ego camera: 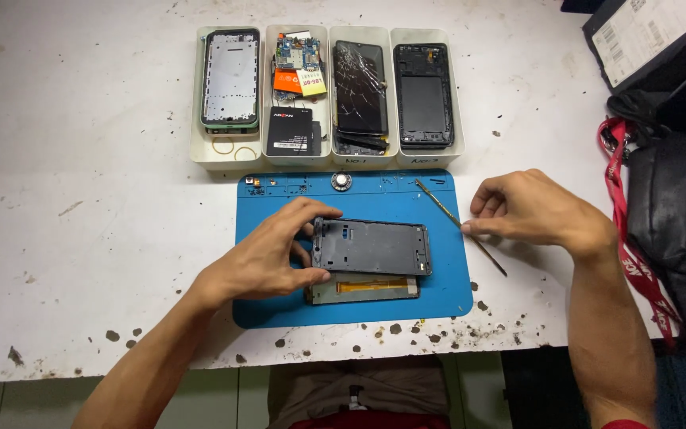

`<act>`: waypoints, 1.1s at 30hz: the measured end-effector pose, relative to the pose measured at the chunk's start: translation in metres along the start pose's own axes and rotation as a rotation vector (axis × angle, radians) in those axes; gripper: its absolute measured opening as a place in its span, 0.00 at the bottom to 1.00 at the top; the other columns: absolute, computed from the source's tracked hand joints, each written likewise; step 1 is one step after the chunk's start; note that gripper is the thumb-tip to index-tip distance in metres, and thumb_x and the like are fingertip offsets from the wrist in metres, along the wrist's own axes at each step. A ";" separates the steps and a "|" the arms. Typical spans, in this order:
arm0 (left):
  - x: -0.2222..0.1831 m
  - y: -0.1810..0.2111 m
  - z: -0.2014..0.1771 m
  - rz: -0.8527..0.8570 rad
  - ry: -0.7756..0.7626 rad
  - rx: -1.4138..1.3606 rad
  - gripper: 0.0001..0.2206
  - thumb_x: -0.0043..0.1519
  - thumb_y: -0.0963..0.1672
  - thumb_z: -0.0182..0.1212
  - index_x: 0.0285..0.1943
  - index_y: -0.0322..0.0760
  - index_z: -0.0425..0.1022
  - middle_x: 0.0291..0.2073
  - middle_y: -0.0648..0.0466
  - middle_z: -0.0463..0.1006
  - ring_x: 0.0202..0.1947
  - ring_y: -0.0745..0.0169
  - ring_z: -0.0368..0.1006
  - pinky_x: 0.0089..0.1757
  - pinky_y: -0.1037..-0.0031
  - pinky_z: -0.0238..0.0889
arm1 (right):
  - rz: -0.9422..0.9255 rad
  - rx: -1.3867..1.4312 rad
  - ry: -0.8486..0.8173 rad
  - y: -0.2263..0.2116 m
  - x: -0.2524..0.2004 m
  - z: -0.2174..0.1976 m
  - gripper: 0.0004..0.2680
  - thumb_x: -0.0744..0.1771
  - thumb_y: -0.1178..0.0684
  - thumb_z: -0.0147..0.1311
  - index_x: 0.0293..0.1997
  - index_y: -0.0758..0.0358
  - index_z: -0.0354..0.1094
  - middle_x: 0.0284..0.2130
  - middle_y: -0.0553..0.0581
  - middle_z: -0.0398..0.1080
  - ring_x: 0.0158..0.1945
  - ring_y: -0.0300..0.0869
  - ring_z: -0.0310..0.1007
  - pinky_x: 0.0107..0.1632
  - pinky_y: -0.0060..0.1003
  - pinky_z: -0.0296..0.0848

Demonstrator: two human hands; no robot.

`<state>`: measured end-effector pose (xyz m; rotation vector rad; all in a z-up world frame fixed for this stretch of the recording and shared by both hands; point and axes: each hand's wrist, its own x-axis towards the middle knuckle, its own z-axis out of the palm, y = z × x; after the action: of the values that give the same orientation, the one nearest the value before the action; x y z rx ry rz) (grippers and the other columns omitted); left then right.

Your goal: Assembling a smartphone by installing the internal frame and securing it with a tool

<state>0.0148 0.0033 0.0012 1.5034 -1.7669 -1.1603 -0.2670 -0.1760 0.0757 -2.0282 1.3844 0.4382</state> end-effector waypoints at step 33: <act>0.056 0.013 0.014 0.272 0.091 0.699 0.12 0.68 0.45 0.54 0.54 0.37 0.80 0.47 0.48 0.78 0.46 0.47 0.69 0.34 0.56 0.71 | -0.189 -0.163 0.013 0.021 0.008 0.008 0.05 0.62 0.55 0.54 0.30 0.57 0.77 0.23 0.46 0.78 0.28 0.33 0.73 0.39 0.28 0.73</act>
<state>-0.0164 -0.0472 -0.0009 1.5619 -2.3559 -0.3331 -0.2828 -0.1815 0.0589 -2.2727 1.1833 0.4679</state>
